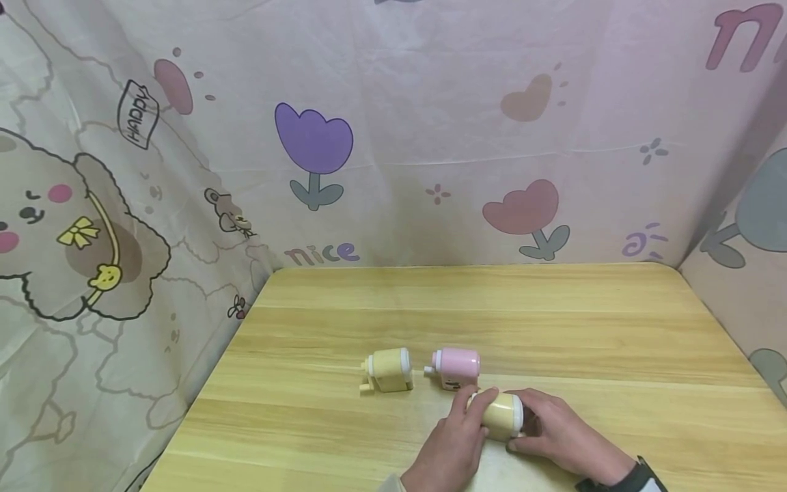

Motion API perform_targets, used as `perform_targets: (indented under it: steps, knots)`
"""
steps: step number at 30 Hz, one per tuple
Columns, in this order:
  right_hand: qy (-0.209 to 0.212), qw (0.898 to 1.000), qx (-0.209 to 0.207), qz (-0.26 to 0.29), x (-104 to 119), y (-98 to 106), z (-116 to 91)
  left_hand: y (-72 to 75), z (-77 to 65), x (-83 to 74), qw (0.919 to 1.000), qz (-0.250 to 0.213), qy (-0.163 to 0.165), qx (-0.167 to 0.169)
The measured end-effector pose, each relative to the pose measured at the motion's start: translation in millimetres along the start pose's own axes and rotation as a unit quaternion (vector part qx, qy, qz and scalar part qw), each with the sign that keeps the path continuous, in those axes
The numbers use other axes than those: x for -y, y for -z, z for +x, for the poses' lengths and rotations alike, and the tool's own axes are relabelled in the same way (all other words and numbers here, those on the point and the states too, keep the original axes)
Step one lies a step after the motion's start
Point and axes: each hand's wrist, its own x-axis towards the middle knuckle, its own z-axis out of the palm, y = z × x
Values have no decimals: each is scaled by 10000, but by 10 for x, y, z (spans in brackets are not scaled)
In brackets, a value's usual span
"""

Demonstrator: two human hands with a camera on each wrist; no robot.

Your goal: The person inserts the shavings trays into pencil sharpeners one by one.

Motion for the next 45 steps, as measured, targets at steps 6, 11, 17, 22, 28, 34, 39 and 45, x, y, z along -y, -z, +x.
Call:
perform_targets:
  steps: [6, 11, 17, 22, 28, 34, 39, 45]
  knots:
    - [-138, 9992, 31, -382, 0, 16, -1, 3, -2, -4, 10000, 41, -20, -1]
    - [-279, 9980, 31, -563, -18, 54, -24, 4, 1, 0, 10000, 34, -32, 40]
    - [-398, 9987, 170, -250, -58, 132, -58, 12, 17, 23, 9997, 93, -228, 65]
    - [-596, 9977, 266, -177, -77, 194, -90, 39, 55, 29, 9993, 99, -280, 238]
    - [-853, 9957, 275, -239, -124, 290, -139, 27, 150, 27, 9986, 159, -208, 470]
    - [-1132, 9925, 130, -440, -188, 388, -194, -26, 295, 8, 9977, 139, -82, 657]
    - [-1401, 9889, 133, -469, -232, 450, -220, -93, 432, -14, 9971, 377, -48, 664]
    - [-1703, 9845, 245, -332, -250, 464, -202, -188, 596, -27, 9970, 467, 170, 594]
